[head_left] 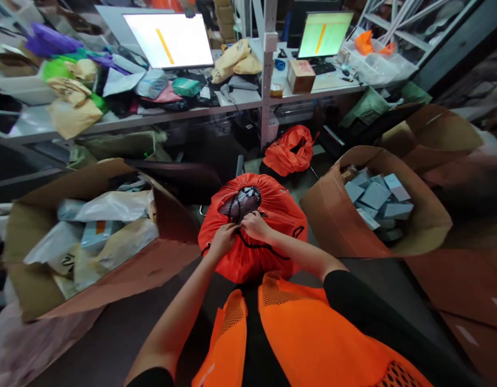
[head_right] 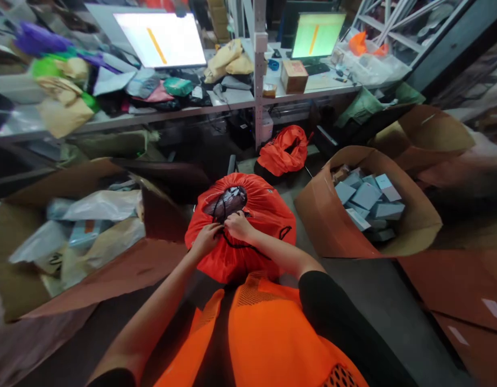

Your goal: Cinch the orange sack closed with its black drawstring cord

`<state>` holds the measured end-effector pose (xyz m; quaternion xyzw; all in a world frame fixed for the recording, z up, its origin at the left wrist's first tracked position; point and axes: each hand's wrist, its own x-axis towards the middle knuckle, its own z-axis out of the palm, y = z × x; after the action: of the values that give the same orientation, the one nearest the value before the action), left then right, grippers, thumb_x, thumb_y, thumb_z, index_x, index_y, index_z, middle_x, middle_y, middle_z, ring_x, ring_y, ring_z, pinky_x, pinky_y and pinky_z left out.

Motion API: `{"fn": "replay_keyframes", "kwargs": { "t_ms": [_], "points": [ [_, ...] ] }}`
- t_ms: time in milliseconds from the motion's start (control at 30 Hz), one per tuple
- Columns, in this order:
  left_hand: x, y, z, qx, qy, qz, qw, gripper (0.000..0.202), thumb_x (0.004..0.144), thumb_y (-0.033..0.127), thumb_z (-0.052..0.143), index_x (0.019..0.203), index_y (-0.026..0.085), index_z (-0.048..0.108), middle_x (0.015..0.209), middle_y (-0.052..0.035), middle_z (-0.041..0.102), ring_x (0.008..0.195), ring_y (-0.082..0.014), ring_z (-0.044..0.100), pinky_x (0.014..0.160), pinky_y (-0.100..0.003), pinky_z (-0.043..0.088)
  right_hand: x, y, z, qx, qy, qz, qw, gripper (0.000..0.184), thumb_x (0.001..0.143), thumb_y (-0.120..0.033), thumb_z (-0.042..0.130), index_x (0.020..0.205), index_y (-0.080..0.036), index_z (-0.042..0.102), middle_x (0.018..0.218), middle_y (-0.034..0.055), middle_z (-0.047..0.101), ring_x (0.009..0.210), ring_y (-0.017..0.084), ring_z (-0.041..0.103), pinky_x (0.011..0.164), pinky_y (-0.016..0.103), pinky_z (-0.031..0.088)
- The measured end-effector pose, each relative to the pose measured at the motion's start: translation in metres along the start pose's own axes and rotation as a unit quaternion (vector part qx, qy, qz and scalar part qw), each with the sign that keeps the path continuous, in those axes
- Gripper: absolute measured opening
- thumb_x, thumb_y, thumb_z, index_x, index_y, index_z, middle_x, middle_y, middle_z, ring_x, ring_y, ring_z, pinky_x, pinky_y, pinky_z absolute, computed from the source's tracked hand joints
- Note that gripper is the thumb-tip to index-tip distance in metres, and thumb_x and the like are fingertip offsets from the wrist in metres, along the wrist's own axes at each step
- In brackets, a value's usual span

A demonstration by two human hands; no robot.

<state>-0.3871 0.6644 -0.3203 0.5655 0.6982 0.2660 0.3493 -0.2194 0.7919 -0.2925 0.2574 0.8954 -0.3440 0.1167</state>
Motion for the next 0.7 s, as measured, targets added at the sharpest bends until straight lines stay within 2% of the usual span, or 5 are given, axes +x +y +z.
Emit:
{"fn": "replay_keyframes", "kwargs": {
  "t_ms": [100, 267, 333, 500, 700],
  "points": [
    [0.008, -0.007, 0.001, -0.04, -0.006, -0.001, 0.999, 0.021, 0.092, 0.028, 0.059, 0.089, 0.017, 0.077, 0.091, -0.0121, 0.073, 0.088, -0.0238, 0.069, 0.087, -0.038, 0.058, -0.009, 0.004, -0.014, 0.031, 0.04, 0.029, 0.998, 0.019, 0.103, -0.02, 0.054, 0.104, -0.011, 0.071, 0.109, 0.0141, 0.073, 0.11, 0.024, 0.062, 0.106, 0.042, 0.036],
    [0.026, 0.001, -0.037, -0.088, 0.053, -0.015, 0.995, 0.036, 0.095, 0.044, 0.053, 0.096, 0.016, 0.076, 0.12, -0.0161, 0.069, 0.119, -0.0284, 0.062, 0.107, -0.042, 0.049, -0.022, 0.008, -0.028, 0.126, 0.119, 0.071, 0.982, 0.017, 0.099, -0.018, 0.057, 0.11, -0.013, 0.069, 0.112, 0.0133, 0.073, 0.106, 0.022, 0.063, 0.099, 0.034, 0.04],
    [0.04, 0.006, -0.054, -0.098, 0.051, -0.028, 0.994, 0.04, 0.096, 0.047, 0.049, 0.095, 0.016, 0.073, 0.111, -0.0147, 0.07, 0.111, -0.027, 0.064, 0.103, -0.041, 0.05, -0.025, 0.011, -0.029, 0.17, 0.146, 0.076, 0.972, 0.011, 0.094, -0.023, 0.068, 0.101, -0.016, 0.071, 0.105, 0.0104, 0.074, 0.101, 0.022, 0.064, 0.096, 0.032, 0.042],
    [0.077, 0.001, -0.09, -0.115, -0.048, -0.04, 0.991, 0.048, 0.095, 0.055, 0.04, 0.08, 0.017, 0.066, 0.084, -0.0076, 0.066, 0.081, -0.0208, 0.062, 0.076, -0.031, 0.052, -0.025, 0.028, -0.026, 0.27, 0.251, 0.151, 0.917, 0.028, 0.089, -0.039, 0.07, 0.071, -0.019, 0.064, 0.075, 0.004, 0.066, 0.076, 0.018, 0.059, 0.079, 0.029, 0.045],
    [0.072, -0.052, -0.121, 0.003, -0.155, -0.072, 0.985, 0.047, 0.06, 0.061, 0.078, 0.049, 0.022, 0.055, 0.057, -0.0049, 0.053, 0.074, -0.0248, 0.055, 0.084, -0.037, 0.043, -0.02, 0.055, -0.029, 0.361, 0.346, 0.249, 0.83, 0.049, 0.102, -0.056, 0.04, 0.069, -0.022, 0.053, 0.06, -0.001, 0.054, 0.061, 0.016, 0.054, 0.068, 0.03, 0.048]
  ]
}}
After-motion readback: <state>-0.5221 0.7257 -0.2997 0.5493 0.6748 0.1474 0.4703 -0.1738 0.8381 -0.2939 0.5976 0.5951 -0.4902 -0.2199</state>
